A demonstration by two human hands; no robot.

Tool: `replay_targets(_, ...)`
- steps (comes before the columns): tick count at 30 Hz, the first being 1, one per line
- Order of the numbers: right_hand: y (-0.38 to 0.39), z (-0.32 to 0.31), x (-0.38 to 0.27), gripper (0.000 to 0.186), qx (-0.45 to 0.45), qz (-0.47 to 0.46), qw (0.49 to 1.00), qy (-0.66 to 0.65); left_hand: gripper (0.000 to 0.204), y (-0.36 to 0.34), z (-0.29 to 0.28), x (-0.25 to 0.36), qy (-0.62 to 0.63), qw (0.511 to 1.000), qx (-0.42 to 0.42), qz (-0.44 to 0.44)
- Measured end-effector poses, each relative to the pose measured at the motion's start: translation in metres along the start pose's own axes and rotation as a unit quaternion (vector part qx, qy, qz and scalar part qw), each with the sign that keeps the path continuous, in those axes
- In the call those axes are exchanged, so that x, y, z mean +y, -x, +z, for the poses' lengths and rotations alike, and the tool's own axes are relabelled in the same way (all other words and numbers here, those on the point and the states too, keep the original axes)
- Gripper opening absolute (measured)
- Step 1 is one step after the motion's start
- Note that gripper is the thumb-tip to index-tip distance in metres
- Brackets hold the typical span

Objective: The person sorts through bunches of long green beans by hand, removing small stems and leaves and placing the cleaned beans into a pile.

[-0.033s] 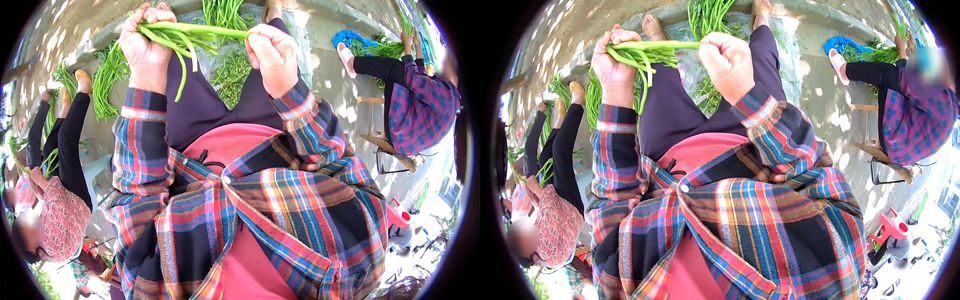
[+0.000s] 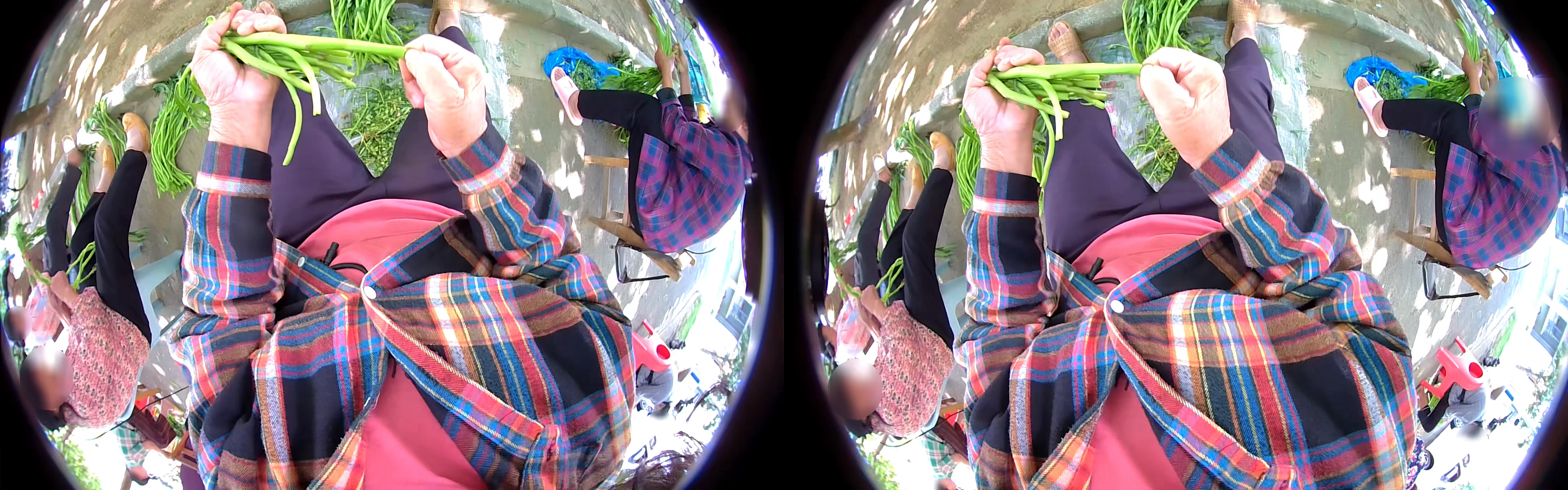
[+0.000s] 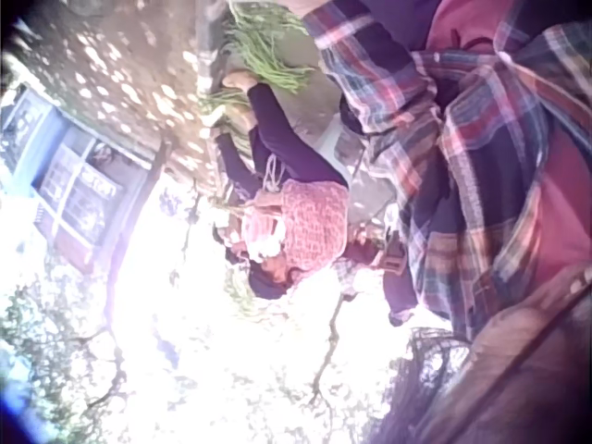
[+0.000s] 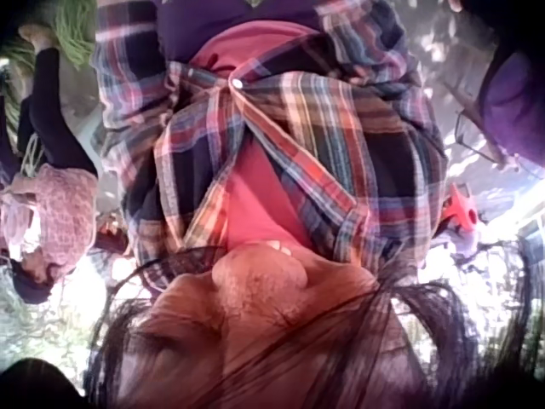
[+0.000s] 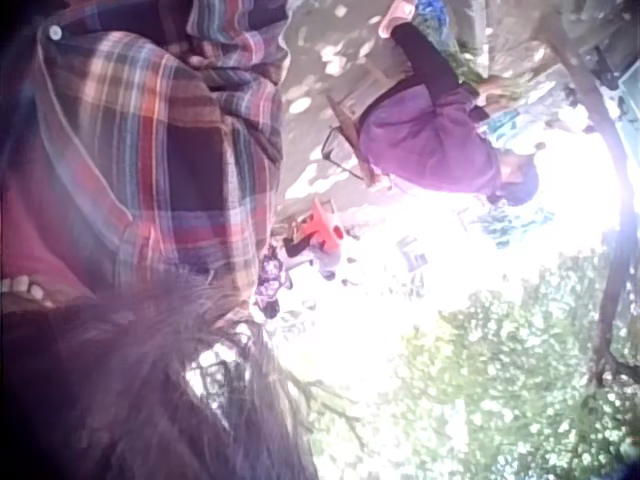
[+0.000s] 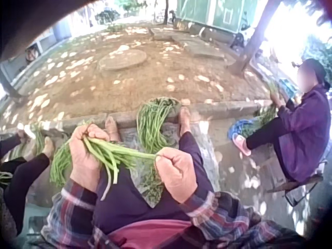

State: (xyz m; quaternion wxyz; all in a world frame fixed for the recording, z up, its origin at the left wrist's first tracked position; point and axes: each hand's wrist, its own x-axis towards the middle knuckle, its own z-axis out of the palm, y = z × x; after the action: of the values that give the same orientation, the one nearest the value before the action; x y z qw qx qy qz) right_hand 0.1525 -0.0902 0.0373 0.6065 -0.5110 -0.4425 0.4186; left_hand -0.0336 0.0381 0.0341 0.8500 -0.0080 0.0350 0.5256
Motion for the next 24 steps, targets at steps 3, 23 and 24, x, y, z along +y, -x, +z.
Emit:
replay_targets(3,-0.012,0.003,-0.005,0.02,0.02,0.029,0.991,-0.127,0.012,0.003,0.003,-0.005,-0.013,1.0,-0.01,0.025)
replay_targets(23,-0.02,0.013,-0.006,0.021,0.004,0.111,0.978,-0.175,0.02,0.032,0.051,-0.01,-0.167,0.977,-0.048,0.121)
replay_targets(24,-0.019,0.012,-0.004,0.021,0.004,0.118,0.98,-0.157,0.02,0.031,0.052,-0.011,-0.173,0.976,-0.052,0.12)
